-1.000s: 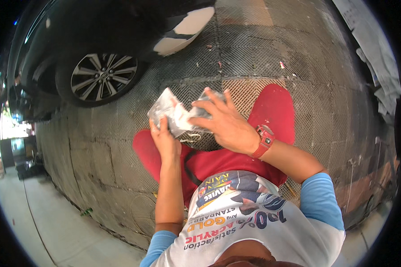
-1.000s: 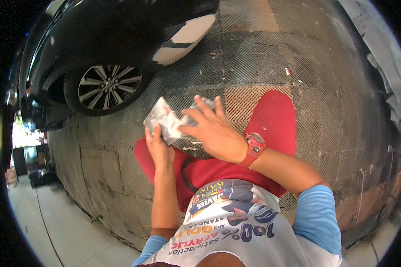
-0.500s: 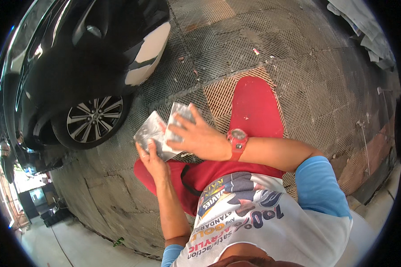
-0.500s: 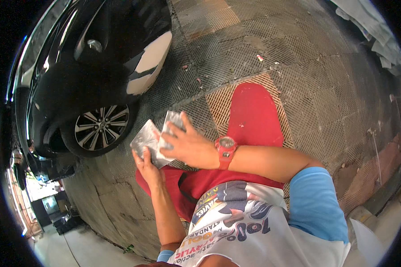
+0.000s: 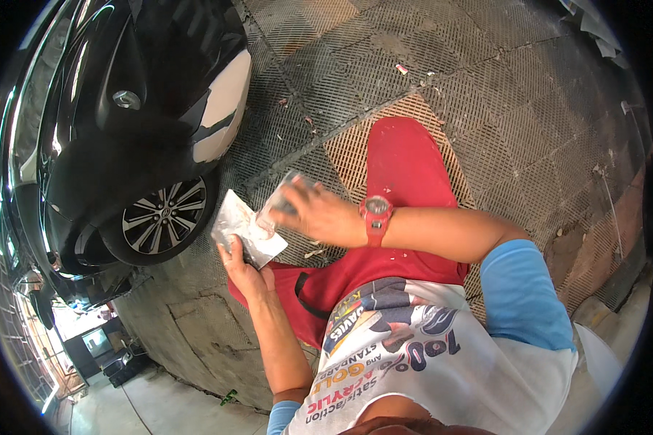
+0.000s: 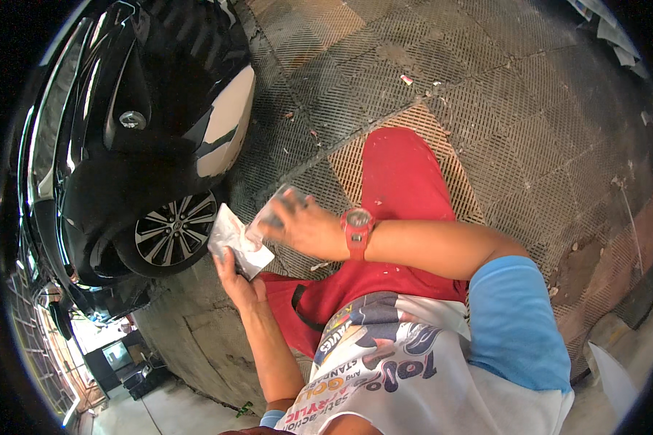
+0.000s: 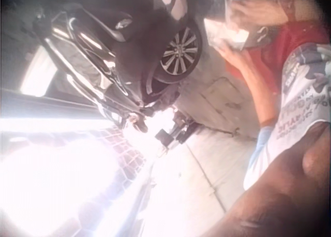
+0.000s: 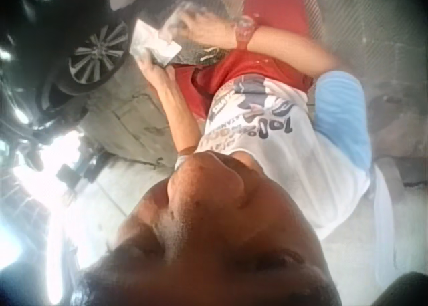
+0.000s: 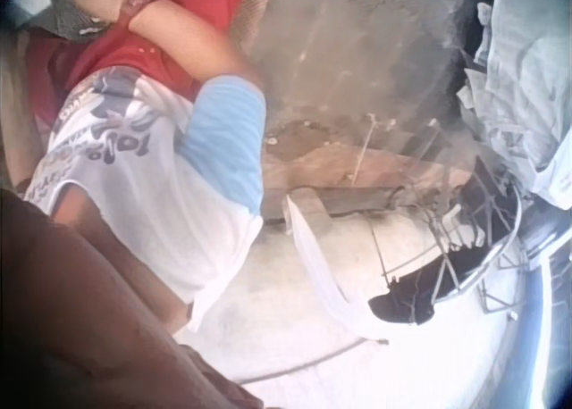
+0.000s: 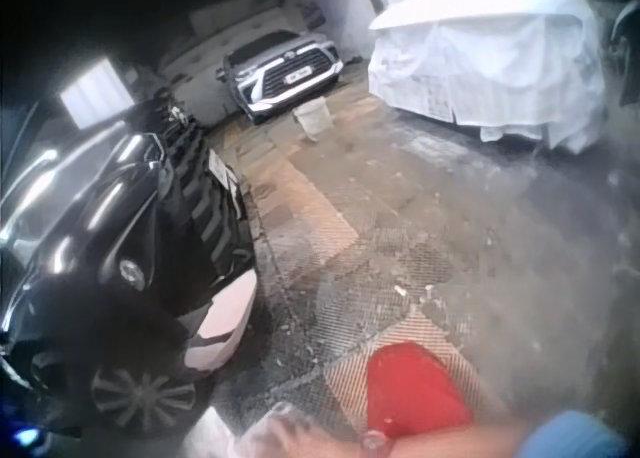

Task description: The person mixes a white paste with a red hardener on a metal mixing card using a spreader. They then apply the mixed filler to a small area on the lower side of a black car's front bumper.

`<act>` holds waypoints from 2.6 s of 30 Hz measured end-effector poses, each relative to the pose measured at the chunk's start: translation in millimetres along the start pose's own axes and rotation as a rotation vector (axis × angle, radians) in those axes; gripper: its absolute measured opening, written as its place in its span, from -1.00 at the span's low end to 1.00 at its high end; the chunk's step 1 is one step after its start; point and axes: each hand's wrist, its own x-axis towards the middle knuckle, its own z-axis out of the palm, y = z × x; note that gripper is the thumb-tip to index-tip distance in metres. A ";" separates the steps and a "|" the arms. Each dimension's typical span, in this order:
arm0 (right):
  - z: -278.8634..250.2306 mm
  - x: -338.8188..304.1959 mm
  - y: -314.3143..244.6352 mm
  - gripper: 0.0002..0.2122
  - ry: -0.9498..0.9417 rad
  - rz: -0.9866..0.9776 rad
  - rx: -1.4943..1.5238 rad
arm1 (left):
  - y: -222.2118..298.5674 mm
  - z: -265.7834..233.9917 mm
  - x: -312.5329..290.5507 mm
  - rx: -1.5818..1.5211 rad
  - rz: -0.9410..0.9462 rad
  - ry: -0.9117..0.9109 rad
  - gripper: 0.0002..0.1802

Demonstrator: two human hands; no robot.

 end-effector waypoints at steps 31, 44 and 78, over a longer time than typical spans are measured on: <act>-56.7 -3.4 53.4 -0.59 0.269 0.299 0.702 | 23.9 46.8 -11.2 0.195 -0.137 -0.084 -0.45; -57.3 -24.5 -17.8 -0.64 0.291 -0.298 0.321 | 8.0 -39.3 23.1 0.263 -0.035 -0.106 -0.51; -51.8 -5.8 -30.4 -0.55 0.227 -0.334 0.551 | -31.8 -65.0 19.1 0.317 0.092 -0.153 -0.44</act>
